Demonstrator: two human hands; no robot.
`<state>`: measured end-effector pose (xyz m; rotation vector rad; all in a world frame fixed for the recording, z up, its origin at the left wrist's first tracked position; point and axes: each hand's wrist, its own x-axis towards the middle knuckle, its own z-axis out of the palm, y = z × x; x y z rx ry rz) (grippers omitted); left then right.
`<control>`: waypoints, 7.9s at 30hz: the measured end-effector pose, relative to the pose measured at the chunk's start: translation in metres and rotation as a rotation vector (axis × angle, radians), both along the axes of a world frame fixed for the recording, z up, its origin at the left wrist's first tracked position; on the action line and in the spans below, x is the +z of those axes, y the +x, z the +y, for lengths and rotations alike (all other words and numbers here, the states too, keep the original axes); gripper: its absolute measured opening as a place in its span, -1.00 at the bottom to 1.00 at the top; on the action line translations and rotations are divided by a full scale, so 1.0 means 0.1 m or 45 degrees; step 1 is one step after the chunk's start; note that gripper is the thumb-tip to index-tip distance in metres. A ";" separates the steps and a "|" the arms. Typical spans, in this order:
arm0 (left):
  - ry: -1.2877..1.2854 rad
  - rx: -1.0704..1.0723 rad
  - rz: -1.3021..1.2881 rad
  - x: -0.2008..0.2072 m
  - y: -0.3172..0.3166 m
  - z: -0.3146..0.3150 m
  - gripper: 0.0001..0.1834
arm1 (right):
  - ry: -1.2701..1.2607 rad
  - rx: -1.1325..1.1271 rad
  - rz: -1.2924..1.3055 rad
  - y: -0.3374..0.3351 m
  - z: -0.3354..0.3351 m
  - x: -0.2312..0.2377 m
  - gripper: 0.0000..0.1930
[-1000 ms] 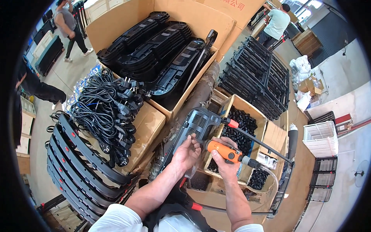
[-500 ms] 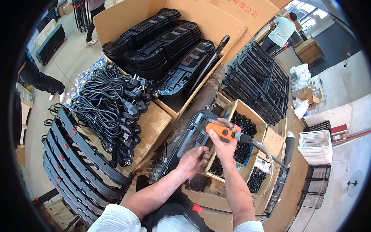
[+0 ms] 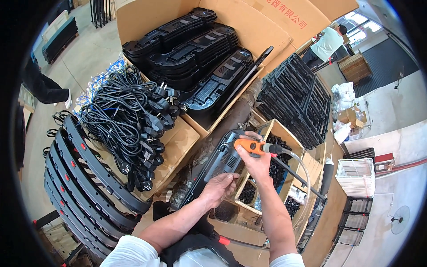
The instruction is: Assembling plastic housings and electronic wire components using an electric screwdriver and wire cutters on a factory floor.
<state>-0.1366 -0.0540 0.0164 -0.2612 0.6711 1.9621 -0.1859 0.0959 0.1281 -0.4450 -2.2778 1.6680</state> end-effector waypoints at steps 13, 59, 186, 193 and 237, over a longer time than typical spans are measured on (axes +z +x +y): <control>-0.014 -0.028 -0.020 -0.01 0.03 -0.09 -0.73 | 0.211 0.183 -0.167 -0.31 0.05 0.07 -0.57; 0.065 0.137 -0.161 0.13 0.23 -0.13 -0.69 | -0.157 -0.088 0.029 0.44 -0.16 -0.01 -0.45; -0.017 0.194 -0.494 0.07 1.25 -1.13 -0.68 | 0.080 0.388 -0.185 1.62 -1.66 -0.06 -0.62; -0.033 0.116 -0.449 0.05 1.25 -0.86 -0.63 | -0.193 -0.117 0.053 2.19 -1.22 0.58 -0.40; -1.416 -1.424 2.199 0.33 2.26 -0.08 -0.49 | -0.753 0.467 -1.045 5.07 0.85 -0.87 -0.64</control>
